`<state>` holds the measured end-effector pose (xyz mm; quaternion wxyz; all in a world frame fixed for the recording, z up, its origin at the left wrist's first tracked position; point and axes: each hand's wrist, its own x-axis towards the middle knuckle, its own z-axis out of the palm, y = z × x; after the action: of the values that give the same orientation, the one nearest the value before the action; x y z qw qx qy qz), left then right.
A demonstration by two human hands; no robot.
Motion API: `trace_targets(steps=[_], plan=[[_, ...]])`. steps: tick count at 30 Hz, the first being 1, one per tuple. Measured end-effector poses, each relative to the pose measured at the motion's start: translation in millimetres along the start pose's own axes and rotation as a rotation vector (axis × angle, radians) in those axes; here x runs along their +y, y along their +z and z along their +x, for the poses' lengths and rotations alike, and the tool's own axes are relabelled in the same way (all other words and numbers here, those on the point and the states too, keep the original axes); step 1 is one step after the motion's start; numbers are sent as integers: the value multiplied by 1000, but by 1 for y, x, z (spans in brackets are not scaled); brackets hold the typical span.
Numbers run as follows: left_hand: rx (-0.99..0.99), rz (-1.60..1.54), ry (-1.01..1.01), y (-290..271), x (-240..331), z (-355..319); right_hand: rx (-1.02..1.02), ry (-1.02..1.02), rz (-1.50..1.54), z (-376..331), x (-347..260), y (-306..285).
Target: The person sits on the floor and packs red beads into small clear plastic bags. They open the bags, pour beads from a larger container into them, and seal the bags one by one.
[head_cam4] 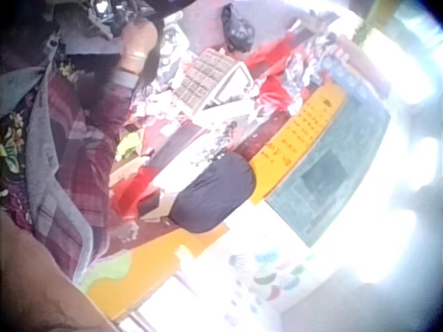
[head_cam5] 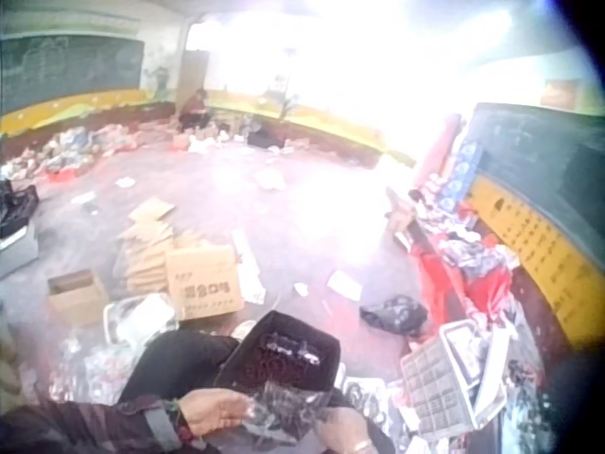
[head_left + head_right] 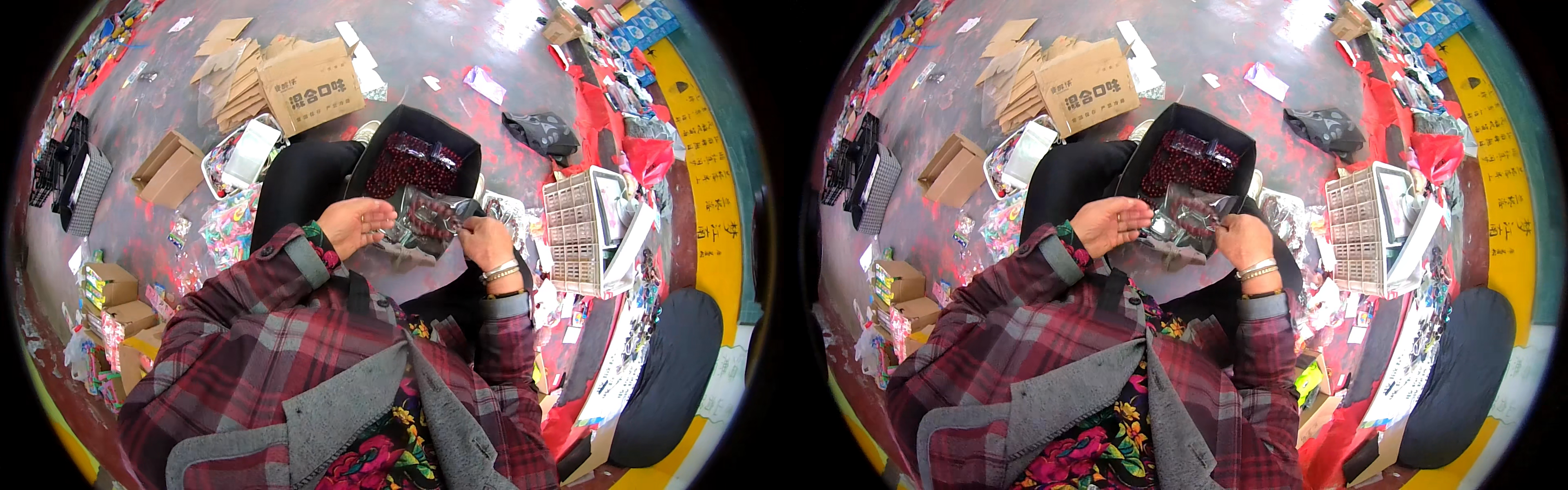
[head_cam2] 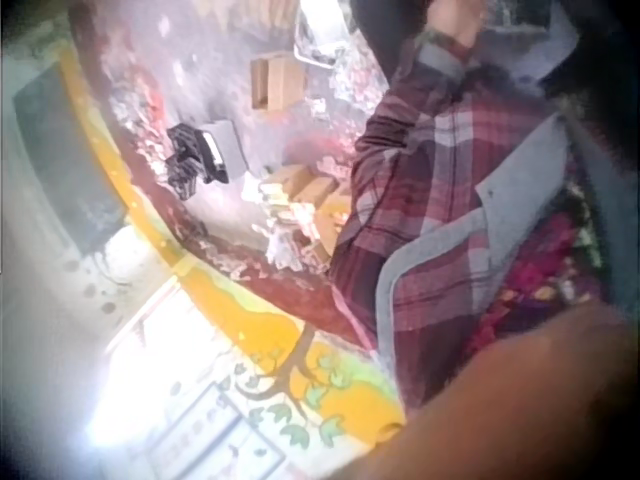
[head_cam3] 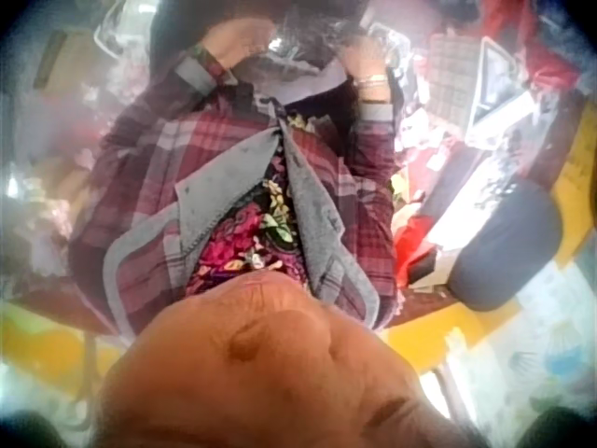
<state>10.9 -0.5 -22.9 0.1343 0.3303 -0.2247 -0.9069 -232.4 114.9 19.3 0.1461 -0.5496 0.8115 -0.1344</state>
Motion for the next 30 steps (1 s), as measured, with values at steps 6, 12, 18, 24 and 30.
trace_targets(steps=[6, 12, 18, 24, 30], plan=[[-67, 134, -157, 5, -5, 1, 197, 204, 687, 1, -22, 3], [-89, -118, -169, 21, -11, 0, 186, 222, 1424, -6, -42, 34], [-322, -322, 141, 17, -18, 10, 50, 258, 1647, -21, -73, 56], [-278, -278, 268, 11, 2, 3, -447, 246, 1304, -25, -49, 54], [-337, -105, 185, 2, 14, -5, -496, 133, 1800, -18, -17, 35]])
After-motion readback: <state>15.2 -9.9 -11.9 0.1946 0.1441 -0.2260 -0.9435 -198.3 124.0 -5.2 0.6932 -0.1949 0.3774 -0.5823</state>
